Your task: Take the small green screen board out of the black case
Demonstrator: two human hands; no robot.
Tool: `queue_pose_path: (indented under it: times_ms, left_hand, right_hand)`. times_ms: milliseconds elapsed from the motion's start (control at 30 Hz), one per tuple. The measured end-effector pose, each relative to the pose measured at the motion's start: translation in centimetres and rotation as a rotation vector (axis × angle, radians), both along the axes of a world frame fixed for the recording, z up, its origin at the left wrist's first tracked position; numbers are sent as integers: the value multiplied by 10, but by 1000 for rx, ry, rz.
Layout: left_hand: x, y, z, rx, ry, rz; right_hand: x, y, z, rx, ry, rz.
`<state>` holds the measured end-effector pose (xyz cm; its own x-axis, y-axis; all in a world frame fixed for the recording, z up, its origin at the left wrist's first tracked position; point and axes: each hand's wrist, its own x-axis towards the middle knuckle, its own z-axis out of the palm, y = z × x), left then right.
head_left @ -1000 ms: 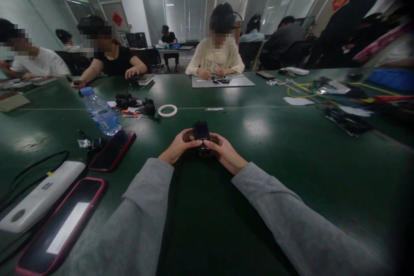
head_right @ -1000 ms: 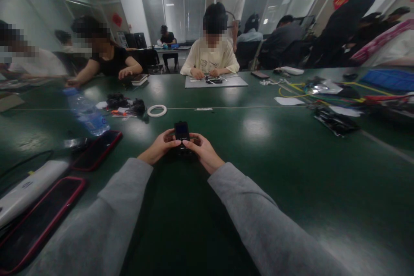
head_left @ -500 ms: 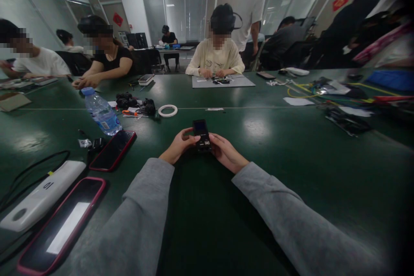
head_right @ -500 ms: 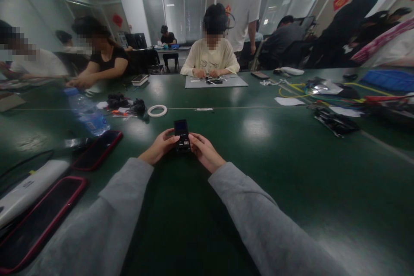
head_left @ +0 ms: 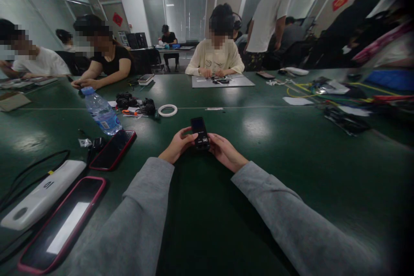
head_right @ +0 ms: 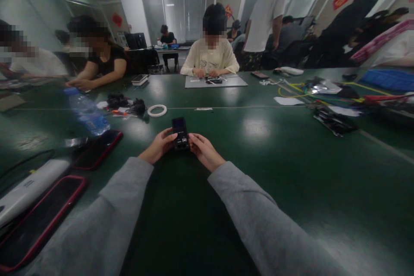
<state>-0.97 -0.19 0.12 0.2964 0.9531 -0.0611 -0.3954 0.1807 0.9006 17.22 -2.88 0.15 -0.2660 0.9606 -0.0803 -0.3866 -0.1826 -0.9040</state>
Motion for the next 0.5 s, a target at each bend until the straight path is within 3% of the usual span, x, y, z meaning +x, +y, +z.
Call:
queue_pose_path:
  times_ms: [367,500]
  left_hand:
    - [6,-11,11,-40,-111,-71]
    - [12,-12,9,-102,-161,-79]
  right_hand:
    - [-4,-6,8,-1,78,132]
    - [-10,-10,4,87,-9,-11]
